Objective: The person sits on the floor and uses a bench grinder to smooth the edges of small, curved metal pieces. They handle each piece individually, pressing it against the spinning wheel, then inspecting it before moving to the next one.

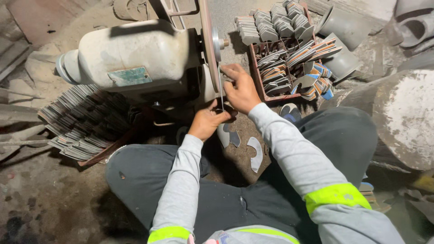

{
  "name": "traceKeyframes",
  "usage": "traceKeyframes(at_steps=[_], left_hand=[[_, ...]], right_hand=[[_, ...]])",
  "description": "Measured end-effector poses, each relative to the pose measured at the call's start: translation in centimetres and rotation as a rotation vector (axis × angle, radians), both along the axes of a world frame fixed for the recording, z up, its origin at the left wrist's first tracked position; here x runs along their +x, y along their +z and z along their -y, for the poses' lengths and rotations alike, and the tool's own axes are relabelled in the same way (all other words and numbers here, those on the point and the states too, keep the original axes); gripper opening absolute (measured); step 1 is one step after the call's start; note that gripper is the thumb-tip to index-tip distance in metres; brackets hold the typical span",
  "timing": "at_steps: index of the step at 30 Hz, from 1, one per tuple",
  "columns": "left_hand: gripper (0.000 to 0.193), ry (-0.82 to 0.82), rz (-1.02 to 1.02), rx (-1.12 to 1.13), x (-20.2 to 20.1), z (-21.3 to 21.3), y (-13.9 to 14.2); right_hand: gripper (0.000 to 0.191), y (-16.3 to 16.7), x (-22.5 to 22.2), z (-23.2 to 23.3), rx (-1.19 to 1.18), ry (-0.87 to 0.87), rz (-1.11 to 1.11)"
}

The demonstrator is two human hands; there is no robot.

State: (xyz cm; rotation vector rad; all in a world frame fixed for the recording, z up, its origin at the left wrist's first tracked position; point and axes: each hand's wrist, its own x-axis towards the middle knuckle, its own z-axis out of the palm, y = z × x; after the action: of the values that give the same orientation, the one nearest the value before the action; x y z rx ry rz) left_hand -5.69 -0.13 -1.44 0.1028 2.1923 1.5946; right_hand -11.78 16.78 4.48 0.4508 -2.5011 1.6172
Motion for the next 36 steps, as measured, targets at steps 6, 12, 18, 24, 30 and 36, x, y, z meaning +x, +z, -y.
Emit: traceKeyframes(at_steps=[6, 12, 18, 24, 30, 36], left_hand=[[0.035, 0.148, 0.15, 0.616, -0.5, 0.1, -0.2], [0.043, 0.165, 0.144, 0.604, 2.4, -1.0, 3.1], [0.055, 0.192, -0.537, -0.289, 7.8, -0.6, 5.1], [0.058, 0.129, -0.62, -0.21, 7.4, -0.8, 6.2], [0.056, 0.199, -0.352, -0.087, 5.3, -1.2, 4.2], [0.041, 0.255, 0.102, 0.603, 0.9, -1.0, -1.0]], right_hand=[[0.046, -0.3, -2.1, 0.1, 0.025, -0.012, -0.02], [0.053, 2.0, 1.5, -0.8, 0.031, 0.065, -0.063], [0.045, 3.0, 6.2, -5.2, -0.341, 0.288, 0.462], [0.032, 2.4, 5.9, -5.4, -0.567, 0.157, 0.618], [0.041, 2.7, 4.2, -4.0, -0.11, 0.148, 0.246], [0.052, 0.4, 0.5, -0.8, 0.029, 0.083, -0.006]])
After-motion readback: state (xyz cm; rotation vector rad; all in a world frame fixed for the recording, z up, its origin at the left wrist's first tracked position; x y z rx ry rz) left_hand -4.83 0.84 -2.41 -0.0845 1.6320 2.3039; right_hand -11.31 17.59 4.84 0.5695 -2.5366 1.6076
